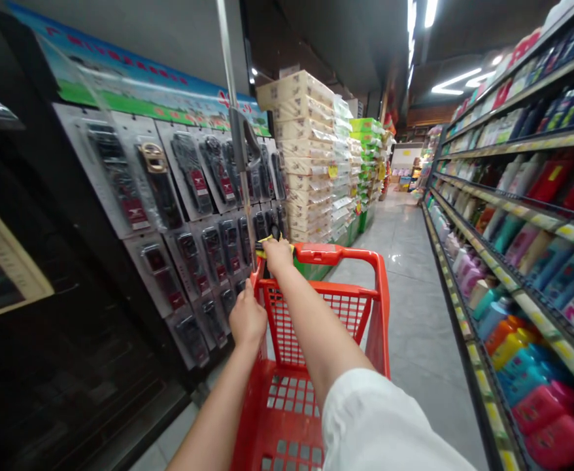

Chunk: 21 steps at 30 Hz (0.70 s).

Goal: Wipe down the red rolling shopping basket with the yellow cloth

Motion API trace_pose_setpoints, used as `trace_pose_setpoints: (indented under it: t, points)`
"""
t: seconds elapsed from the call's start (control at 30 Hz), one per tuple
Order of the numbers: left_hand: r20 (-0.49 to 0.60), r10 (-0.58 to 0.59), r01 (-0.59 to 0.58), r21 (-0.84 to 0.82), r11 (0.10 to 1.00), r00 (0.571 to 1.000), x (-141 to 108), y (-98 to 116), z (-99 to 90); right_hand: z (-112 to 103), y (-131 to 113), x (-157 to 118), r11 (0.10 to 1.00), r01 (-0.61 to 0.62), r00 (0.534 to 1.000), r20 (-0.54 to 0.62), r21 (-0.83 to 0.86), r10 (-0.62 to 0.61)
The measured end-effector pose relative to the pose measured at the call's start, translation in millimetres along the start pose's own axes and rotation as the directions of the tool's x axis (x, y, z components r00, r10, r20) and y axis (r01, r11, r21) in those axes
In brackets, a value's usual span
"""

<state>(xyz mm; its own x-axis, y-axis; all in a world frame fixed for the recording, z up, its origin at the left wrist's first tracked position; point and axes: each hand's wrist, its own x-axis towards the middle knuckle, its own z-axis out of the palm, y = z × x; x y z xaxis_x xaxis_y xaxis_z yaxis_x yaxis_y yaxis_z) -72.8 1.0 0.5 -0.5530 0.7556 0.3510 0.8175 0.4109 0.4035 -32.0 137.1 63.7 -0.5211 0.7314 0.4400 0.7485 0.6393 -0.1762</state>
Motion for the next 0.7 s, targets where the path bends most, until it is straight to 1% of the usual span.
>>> trace_pose_setpoints:
  t: [0.1,0.17,0.23,0.27,0.3,0.33,0.37,0.4,0.43,0.47,0.53,0.6,0.63,0.7]
  points:
    - [-0.005,0.000,0.000,0.004,1.000,1.000,0,-1,2.4,17,-12,-17,0.988,0.056,0.998,-0.049,0.141,-0.049]
    - [-0.008,-0.003,0.003,0.003,1.000,1.000,1,-1,3.4,19,-11,-28,0.968,0.064,0.998,-0.044,0.241,-0.055]
    - [-0.012,-0.008,0.008,-0.009,1.000,1.000,1,0,3.7,12,-7,-34,0.954,-0.002,1.000,-0.007,0.301,0.005]
    - [-0.014,-0.010,0.010,-0.016,1.000,1.000,1,0,3.6,7,-5,-36,0.945,-0.053,0.998,-0.007,0.322,0.059]
    - [-0.014,-0.013,0.013,-0.024,1.000,1.000,1,0,3.4,1,-5,-37,0.934,-0.098,0.992,-0.043,0.344,0.120]
    - [-0.014,-0.015,0.015,-0.033,0.999,1.000,1,1,3.1,-3,-5,-38,0.921,-0.123,0.977,-0.119,0.370,0.178]
    - [-0.012,-0.017,0.017,-0.042,0.999,1.000,1,1,2.8,-7,-7,-40,0.911,-0.117,0.953,-0.214,0.394,0.215]
    - [-0.010,-0.018,0.017,-0.051,0.999,1.000,1,1,2.5,-9,-10,-41,0.909,-0.081,0.929,-0.299,0.410,0.218]
    - [-0.006,-0.017,0.016,-0.058,0.998,1.000,1,1,2.3,-10,-13,-43,0.910,-0.029,0.918,-0.350,0.413,0.188]
    - [-0.004,-0.017,0.016,-0.062,0.998,1.000,1,1,2.3,-10,-17,-43,0.913,0.022,0.921,-0.363,0.407,0.140]
    - [-0.004,-0.018,0.018,-0.067,0.998,1.000,1,0,2.6,-14,-23,-38,0.916,0.097,0.948,-0.315,0.390,0.034]
    - [-0.009,-0.021,0.020,-0.067,0.998,1.000,1,-2,3.6,-28,-28,-23,0.923,0.122,0.956,-0.294,0.364,-0.011]
    - [-0.010,-0.024,0.024,-0.067,0.997,1.000,1,-3,4.1,-40,-30,-12,0.929,0.128,0.949,-0.316,0.346,-0.013]
    - [-0.008,-0.030,0.030,-0.074,0.997,1.000,2,-4,5.2,-70,-34,15,0.943,0.138,0.919,-0.394,0.304,-0.008]
